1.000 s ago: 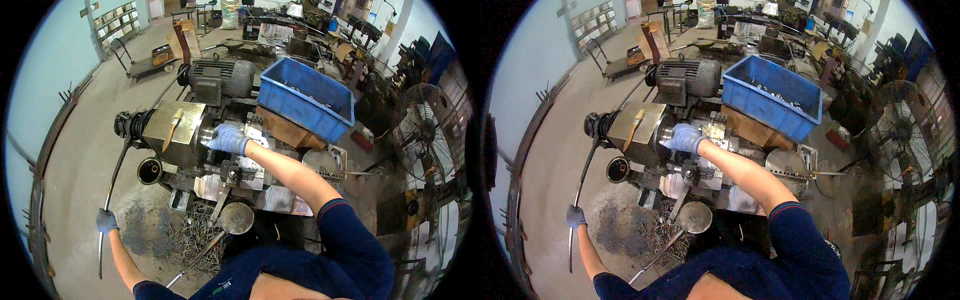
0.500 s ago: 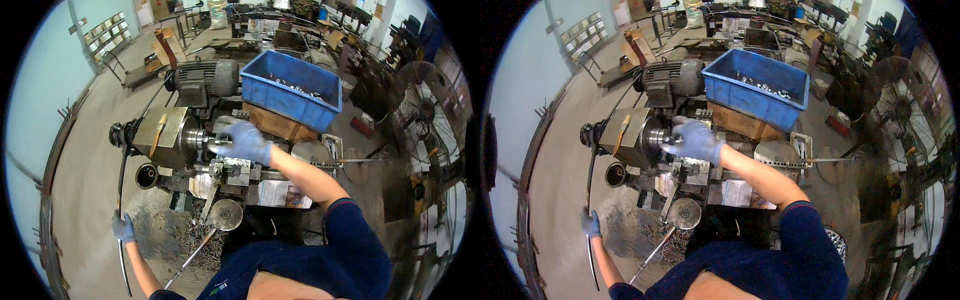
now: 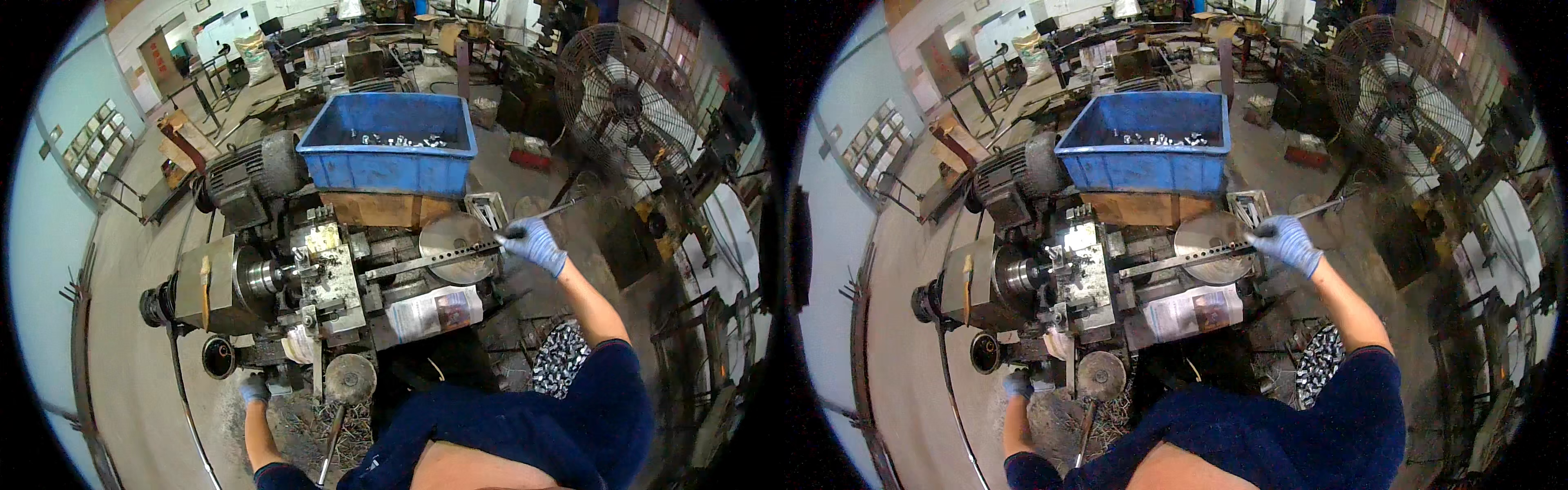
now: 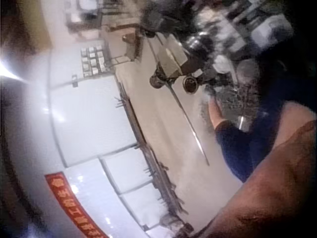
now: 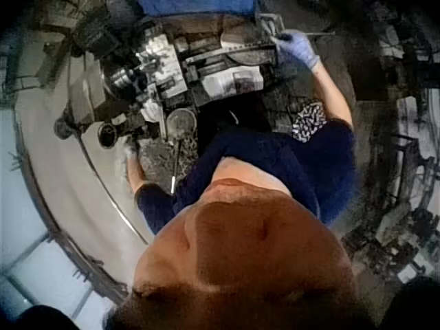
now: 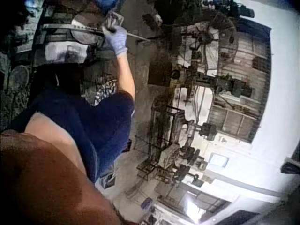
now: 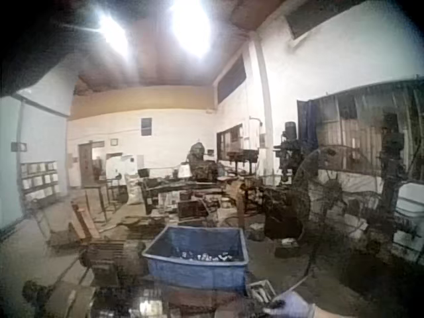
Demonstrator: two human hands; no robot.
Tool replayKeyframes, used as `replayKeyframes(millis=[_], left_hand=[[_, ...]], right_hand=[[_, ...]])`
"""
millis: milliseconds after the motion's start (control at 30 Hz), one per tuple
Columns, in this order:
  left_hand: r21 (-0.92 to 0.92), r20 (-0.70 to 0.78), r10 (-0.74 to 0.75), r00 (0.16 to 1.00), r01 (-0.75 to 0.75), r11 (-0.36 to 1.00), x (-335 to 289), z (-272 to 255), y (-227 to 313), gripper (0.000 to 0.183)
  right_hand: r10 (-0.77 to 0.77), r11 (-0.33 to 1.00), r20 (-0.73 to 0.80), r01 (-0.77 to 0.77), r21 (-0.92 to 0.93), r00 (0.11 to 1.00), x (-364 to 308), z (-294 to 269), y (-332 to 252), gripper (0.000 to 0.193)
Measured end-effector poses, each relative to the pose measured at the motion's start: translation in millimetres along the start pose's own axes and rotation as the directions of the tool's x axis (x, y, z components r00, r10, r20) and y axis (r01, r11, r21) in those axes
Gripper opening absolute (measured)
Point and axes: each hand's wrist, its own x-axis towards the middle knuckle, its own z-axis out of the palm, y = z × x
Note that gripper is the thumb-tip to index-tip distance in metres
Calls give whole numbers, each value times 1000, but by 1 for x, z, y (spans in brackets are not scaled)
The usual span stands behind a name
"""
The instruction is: The person operates a metal lathe by inserting a workpiece into the chuck, adjusting the tool slide with hand wheels, and using a lever to turn the machine. They remove the completed part and place it into a bin.
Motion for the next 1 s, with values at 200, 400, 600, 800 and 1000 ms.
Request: replayKeyframes(millis=[200,400,600,800,1000], left_hand=[[-25,-73,-51,996,49,998,-19,16,-49,31],[-342,-60,-113,992,86,936,-75,-11,-49,49],[-519,-15,144,990,-130,845,-150,-70,32,47],[-760,90,359,929,-169,628,-220,-129,119,47],[-577,70,223,972,-143,804,-210,-71,147,34]], right_hand=[[39,877,-70,-68,-476,997,21,-7,100,66],[440,635,113,-219,-741,891,41,-9,155,89],[423,577,-1,-270,-771,906,58,6,180,74],[369,637,-30,-276,-720,929,21,18,191,51],[366,722,-115,-359,-592,924,-71,47,169,50]])
